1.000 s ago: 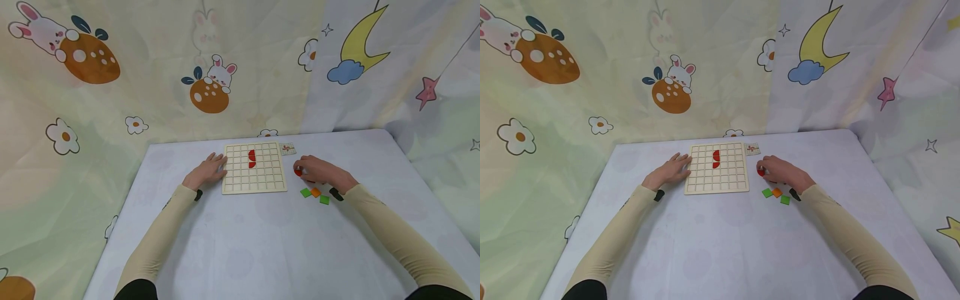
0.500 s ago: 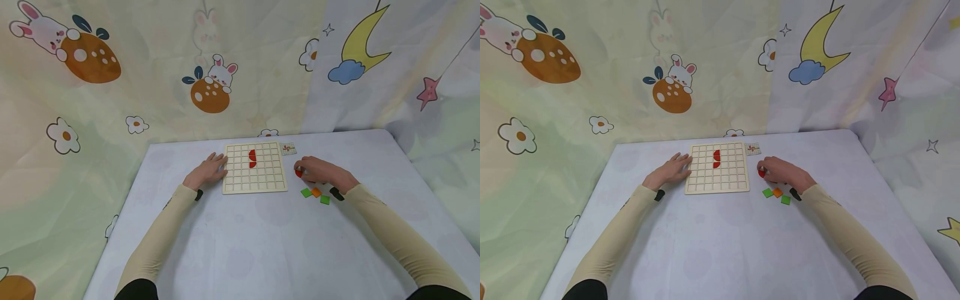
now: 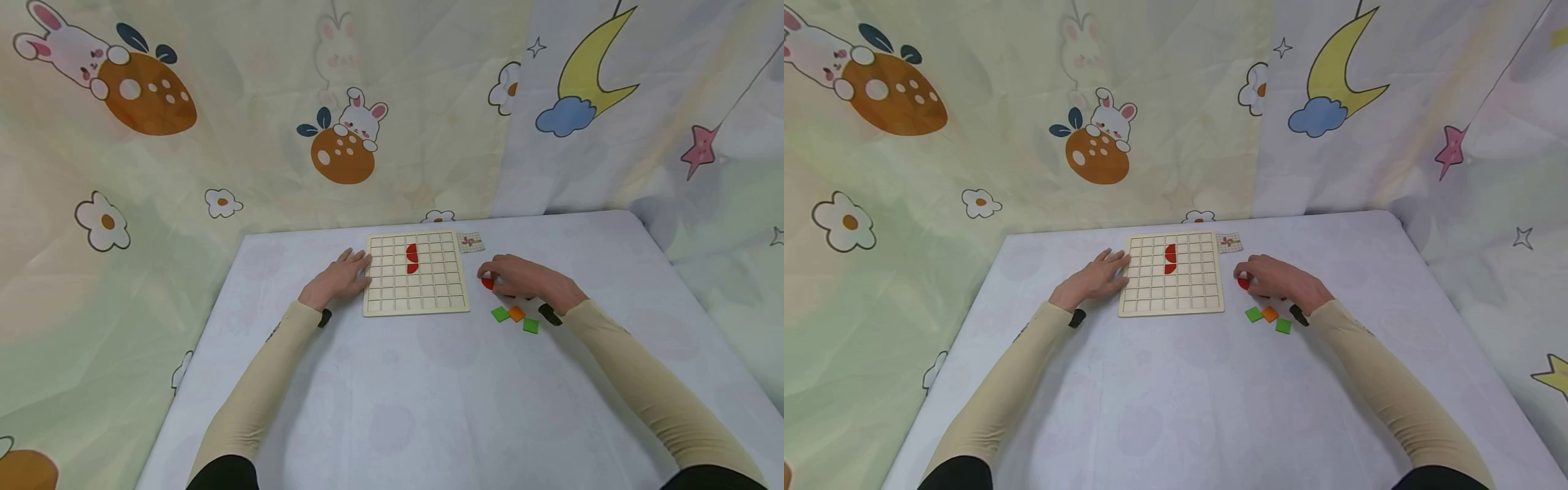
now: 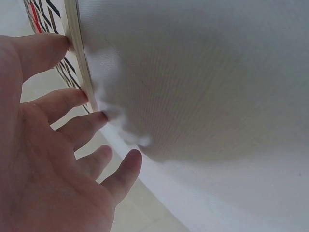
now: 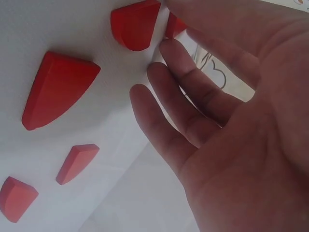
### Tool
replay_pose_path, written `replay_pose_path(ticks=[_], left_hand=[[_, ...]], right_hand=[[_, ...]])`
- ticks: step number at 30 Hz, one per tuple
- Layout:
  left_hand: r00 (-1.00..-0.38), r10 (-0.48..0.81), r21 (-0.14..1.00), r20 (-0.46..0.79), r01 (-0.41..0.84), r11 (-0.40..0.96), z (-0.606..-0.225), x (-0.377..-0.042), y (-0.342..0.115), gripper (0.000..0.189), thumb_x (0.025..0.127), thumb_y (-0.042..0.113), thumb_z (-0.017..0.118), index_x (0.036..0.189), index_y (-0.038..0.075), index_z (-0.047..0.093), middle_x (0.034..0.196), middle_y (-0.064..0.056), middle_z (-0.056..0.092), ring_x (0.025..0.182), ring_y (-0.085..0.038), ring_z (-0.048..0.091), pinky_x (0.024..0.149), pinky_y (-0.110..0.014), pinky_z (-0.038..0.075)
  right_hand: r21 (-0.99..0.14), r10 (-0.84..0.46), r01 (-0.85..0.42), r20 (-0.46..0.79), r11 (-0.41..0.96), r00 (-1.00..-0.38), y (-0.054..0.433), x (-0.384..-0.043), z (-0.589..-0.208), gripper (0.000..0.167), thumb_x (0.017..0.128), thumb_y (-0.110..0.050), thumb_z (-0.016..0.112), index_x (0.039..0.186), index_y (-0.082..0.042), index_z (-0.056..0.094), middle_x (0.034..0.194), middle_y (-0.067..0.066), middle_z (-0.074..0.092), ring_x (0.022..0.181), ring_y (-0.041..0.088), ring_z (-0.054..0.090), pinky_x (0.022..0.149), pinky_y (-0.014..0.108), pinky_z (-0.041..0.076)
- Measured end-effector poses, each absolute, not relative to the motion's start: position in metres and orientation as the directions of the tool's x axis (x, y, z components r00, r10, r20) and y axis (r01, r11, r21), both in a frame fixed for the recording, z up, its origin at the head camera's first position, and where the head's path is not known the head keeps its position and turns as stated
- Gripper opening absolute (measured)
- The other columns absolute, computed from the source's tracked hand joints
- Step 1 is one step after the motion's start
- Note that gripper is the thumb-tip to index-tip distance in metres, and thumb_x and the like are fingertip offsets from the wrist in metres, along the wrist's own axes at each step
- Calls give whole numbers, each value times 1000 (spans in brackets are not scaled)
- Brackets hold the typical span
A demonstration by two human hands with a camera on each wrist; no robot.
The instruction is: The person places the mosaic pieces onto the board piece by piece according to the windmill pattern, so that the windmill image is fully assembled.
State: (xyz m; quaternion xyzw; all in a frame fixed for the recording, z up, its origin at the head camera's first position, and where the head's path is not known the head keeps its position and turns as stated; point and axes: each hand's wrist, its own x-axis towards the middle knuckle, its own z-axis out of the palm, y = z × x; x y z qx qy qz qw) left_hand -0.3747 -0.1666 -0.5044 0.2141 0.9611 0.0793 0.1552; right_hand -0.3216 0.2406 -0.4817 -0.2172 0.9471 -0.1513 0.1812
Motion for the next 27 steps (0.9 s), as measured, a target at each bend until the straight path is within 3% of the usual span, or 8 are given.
replay_pose_path(ticks=[19,27], left_hand=[[-858,439,209,-268,393,895,-503,-376,-165,65,106,40,44,161,14,24,168,-13,19,157,-37,5,125,-57,21],[-859,430,208,-278,383,900,-504,-376,-166,65,106,41,43,161,15,23,169,-11,17,158,-35,4,127,-54,18]], right_hand=[[-390,-454,-331,-286,860,-844,242,-323,-482,24,93,-12,64,116,-17,68,113,5,63,100,23,53,57,28,52],[-393,-474,-356,-261,848,-841,241,-327,-480,21,93,-16,68,114,-16,69,108,3,64,94,20,55,71,29,52]])
